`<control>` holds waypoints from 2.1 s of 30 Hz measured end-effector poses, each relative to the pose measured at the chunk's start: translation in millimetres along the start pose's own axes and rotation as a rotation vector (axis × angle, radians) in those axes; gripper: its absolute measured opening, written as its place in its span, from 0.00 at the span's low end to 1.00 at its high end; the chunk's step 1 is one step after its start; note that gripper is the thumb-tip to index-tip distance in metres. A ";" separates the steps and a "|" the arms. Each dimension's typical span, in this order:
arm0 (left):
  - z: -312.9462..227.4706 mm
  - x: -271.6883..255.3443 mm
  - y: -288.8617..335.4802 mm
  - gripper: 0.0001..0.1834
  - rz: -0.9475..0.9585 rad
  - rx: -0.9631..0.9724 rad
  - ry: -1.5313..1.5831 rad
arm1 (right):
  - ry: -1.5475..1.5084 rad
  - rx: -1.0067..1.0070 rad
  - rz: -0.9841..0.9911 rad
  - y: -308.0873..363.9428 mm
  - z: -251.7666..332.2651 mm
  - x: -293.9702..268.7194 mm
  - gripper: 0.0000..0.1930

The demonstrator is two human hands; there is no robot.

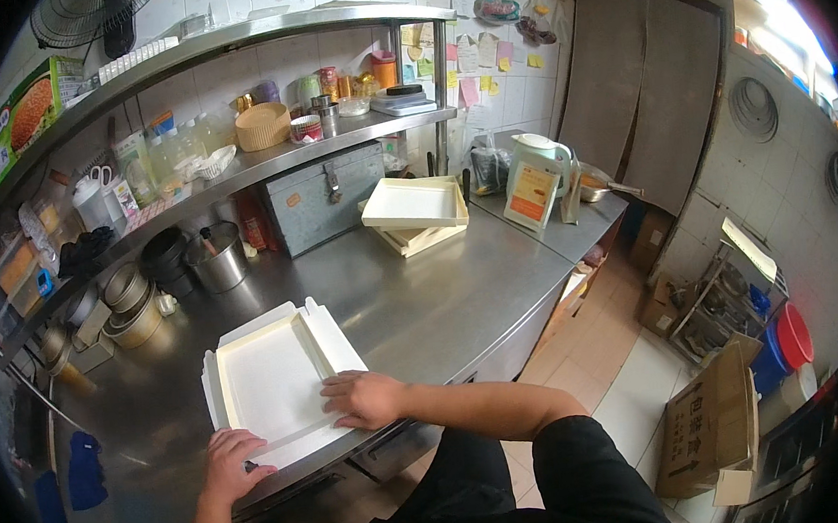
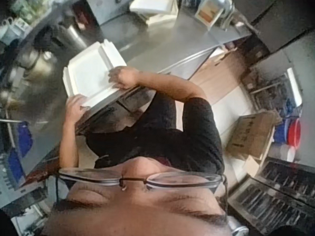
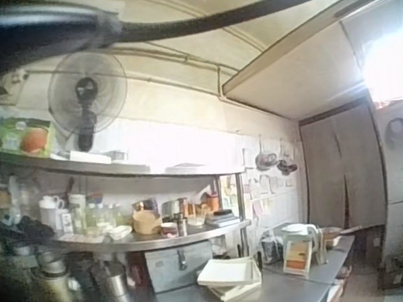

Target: The person assembles white cardboard boxes by folding the flaps and inserting tabs into slots. They handle each box one at a time on a stainless steel countertop, stacking completed boxes to the side.

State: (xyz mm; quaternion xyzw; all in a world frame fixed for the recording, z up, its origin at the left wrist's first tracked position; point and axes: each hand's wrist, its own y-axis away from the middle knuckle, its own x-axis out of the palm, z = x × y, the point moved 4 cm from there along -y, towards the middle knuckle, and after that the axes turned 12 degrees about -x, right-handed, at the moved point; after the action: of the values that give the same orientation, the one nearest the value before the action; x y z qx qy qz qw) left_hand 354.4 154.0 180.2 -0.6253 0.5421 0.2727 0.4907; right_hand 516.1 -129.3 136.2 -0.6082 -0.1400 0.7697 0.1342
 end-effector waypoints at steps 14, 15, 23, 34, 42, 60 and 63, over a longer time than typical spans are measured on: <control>43.8 24.5 8.2 0.14 -0.127 -0.082 0.036 | 0.130 0.065 -0.229 1.4 -9.4 12.3 0.12; 45.8 27.6 9.1 0.13 -0.164 -0.085 -0.004 | 0.139 0.077 -0.261 -0.8 -9.0 10.6 0.11; 10.8 12.5 -7.2 0.11 -0.205 0.045 -0.052 | 0.043 0.033 -0.294 1.1 -21.7 1.9 0.08; 36.9 25.2 -2.9 0.03 -0.201 -0.104 -0.116 | -0.026 0.240 -0.142 -24.2 -2.1 -2.2 0.12; 32.7 25.0 -7.8 0.03 -0.186 -0.092 -0.026 | 0.073 0.122 -0.141 -11.5 -39.2 16.1 0.12; 1.9 64.3 -5.1 0.12 -0.101 -0.253 0.141 | 0.036 -0.060 -0.227 -73.8 -4.0 72.8 0.09; 7.4 52.2 -15.5 0.10 -0.206 -0.445 0.315 | -0.152 0.029 -0.187 -82.9 8.4 51.1 0.08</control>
State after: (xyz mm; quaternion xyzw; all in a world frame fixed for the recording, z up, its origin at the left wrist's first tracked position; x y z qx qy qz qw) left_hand 384.2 138.2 136.9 -0.8041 0.4720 0.2332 0.2761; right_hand 499.4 -33.8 123.6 -0.5306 -0.1949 0.7995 0.2033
